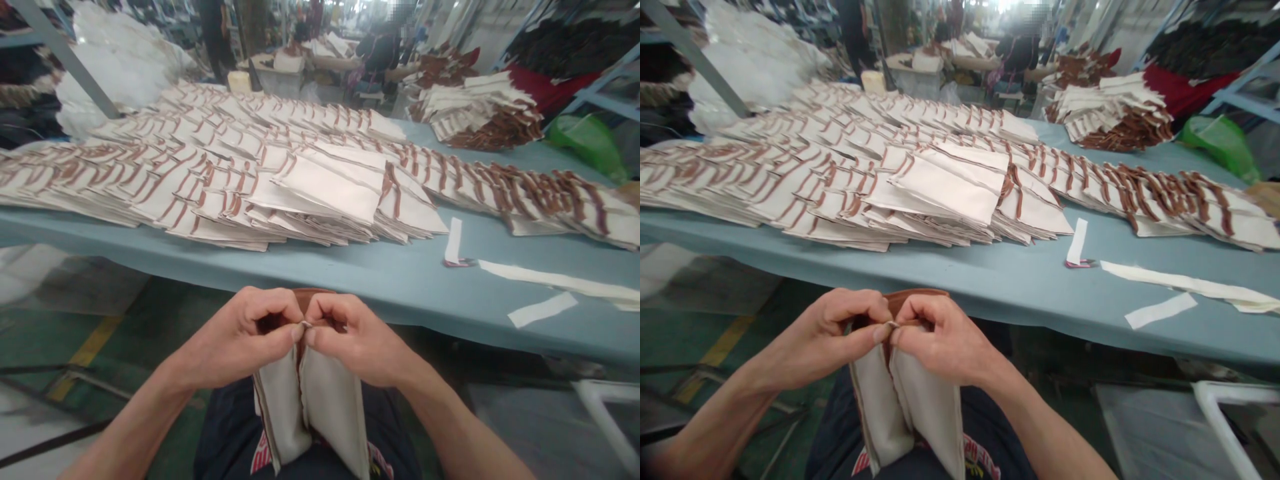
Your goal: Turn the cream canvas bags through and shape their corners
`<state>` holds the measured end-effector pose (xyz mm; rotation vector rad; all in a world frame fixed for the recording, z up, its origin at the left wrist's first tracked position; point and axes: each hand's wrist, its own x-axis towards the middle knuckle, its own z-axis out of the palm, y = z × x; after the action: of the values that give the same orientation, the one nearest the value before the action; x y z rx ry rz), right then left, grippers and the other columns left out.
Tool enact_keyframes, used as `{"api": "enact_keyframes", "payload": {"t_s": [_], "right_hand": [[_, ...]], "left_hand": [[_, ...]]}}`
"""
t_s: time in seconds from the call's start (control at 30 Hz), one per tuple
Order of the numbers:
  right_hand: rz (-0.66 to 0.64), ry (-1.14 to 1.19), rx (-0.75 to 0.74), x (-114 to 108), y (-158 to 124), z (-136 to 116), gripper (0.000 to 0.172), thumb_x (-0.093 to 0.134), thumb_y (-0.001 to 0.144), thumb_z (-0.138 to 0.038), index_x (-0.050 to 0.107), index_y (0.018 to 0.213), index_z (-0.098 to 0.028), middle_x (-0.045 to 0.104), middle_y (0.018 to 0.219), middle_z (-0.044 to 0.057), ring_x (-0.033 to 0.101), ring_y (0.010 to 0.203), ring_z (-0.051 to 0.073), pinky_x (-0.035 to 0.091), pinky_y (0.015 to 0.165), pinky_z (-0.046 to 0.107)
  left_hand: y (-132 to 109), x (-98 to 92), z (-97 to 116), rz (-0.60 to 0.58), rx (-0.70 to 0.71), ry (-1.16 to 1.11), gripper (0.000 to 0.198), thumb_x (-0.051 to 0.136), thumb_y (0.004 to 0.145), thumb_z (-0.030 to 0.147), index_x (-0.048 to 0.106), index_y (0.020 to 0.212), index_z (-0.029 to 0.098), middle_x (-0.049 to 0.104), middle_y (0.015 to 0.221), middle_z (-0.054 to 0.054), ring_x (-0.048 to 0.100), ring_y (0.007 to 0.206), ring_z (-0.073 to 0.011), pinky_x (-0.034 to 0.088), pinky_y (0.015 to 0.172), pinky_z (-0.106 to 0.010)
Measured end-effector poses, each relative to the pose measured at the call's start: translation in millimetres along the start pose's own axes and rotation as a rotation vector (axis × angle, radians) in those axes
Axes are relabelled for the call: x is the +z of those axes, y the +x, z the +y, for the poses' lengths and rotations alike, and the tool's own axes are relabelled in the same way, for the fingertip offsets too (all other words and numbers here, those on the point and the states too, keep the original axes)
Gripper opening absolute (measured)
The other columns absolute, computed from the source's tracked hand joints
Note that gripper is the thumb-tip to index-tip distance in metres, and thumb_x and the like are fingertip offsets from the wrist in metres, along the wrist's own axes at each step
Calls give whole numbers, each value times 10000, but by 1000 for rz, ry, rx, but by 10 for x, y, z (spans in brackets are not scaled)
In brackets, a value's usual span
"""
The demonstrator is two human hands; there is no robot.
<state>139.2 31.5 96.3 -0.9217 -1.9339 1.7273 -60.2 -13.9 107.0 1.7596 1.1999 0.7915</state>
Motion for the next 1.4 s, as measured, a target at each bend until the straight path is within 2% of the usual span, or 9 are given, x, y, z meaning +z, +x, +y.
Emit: {"api": "enact_keyframes", "payload": {"t_s": [0.1, 0.23, 0.33, 0.47, 0.63, 0.83, 1.07, 1.2, 1.4], "right_hand": [[0, 52, 36, 36, 53, 56, 180, 594, 775, -342, 508, 701, -202, 392, 632, -71, 334, 581, 96, 281, 512, 216], [35, -160, 25, -22, 64, -22, 110, 591, 771, -268, 544, 709, -190, 447, 639, -55, 378, 604, 100, 281, 523, 210], [9, -230, 30, -118, 48, -143, 108, 590, 798, -256, 571, 719, -183, 460, 630, -55, 378, 596, 98, 274, 514, 209], [-20, -153, 66, -228, 11, -244, 154, 591, 847, -287, 575, 736, -180, 403, 623, -69, 320, 568, 87, 253, 485, 206], [10, -167, 65, -257, -31, -197, 159, 593, 853, -282, 570, 734, -180, 429, 631, -63, 356, 583, 93, 275, 499, 204], [89, -334, -12, -222, -53, -115, 141, 592, 824, -220, 557, 691, -189, 485, 629, -50, 411, 601, 108, 274, 550, 232], [103, -500, -179, -249, -53, -130, 149, 556, 767, -128, 470, 669, -199, 420, 608, -67, 374, 579, 102, 239, 595, 274], [90, -393, -181, -316, -48, -135, 121, 554, 740, -121, 499, 661, -195, 432, 604, -70, 396, 582, 97, 272, 591, 251], [-95, -31, -73, -373, -67, 1, 60, 541, 761, -153, 565, 713, -180, 449, 614, -69, 373, 575, 89, 291, 526, 205]], "left_hand": [[-23, 3, -38, 25, -34, -1, 200, 572, 897, 142, 626, 704, 146, 526, 632, 63, 435, 573, -70, 331, 527, -168], [-15, -37, -28, 33, -51, -6, 172, 590, 917, 173, 685, 778, 140, 556, 644, 58, 443, 572, -74, 337, 531, -174], [34, -132, 25, -27, -86, -54, 190, 611, 940, 243, 699, 808, 138, 584, 684, 43, 480, 613, -87, 369, 551, -173], [125, -222, 133, -125, -88, -119, 171, 590, 931, 241, 729, 920, 141, 669, 790, 16, 562, 702, -112, 438, 627, -181], [186, -115, 187, -66, -103, -34, 126, 589, 895, 194, 677, 817, 148, 590, 701, 47, 492, 609, -89, 382, 540, -174], [163, 55, 106, 56, 83, 165, 139, 577, 868, 66, 646, 808, 172, 583, 671, 79, 485, 584, -65, 349, 547, -171], [170, 65, 153, 50, 213, 318, 195, 559, 911, 18, 653, 905, 189, 670, 775, 73, 592, 667, -56, 405, 649, -156], [138, 57, 141, 36, 296, 403, 153, 549, 992, 64, 628, 1001, 194, 696, 842, 37, 646, 743, -86, 449, 714, -178], [66, 72, 114, -26, 524, 568, 201, 422, 1066, 99, 575, 1177, 168, 720, 957, -68, 678, 807, -147, 518, 724, -216]]}}
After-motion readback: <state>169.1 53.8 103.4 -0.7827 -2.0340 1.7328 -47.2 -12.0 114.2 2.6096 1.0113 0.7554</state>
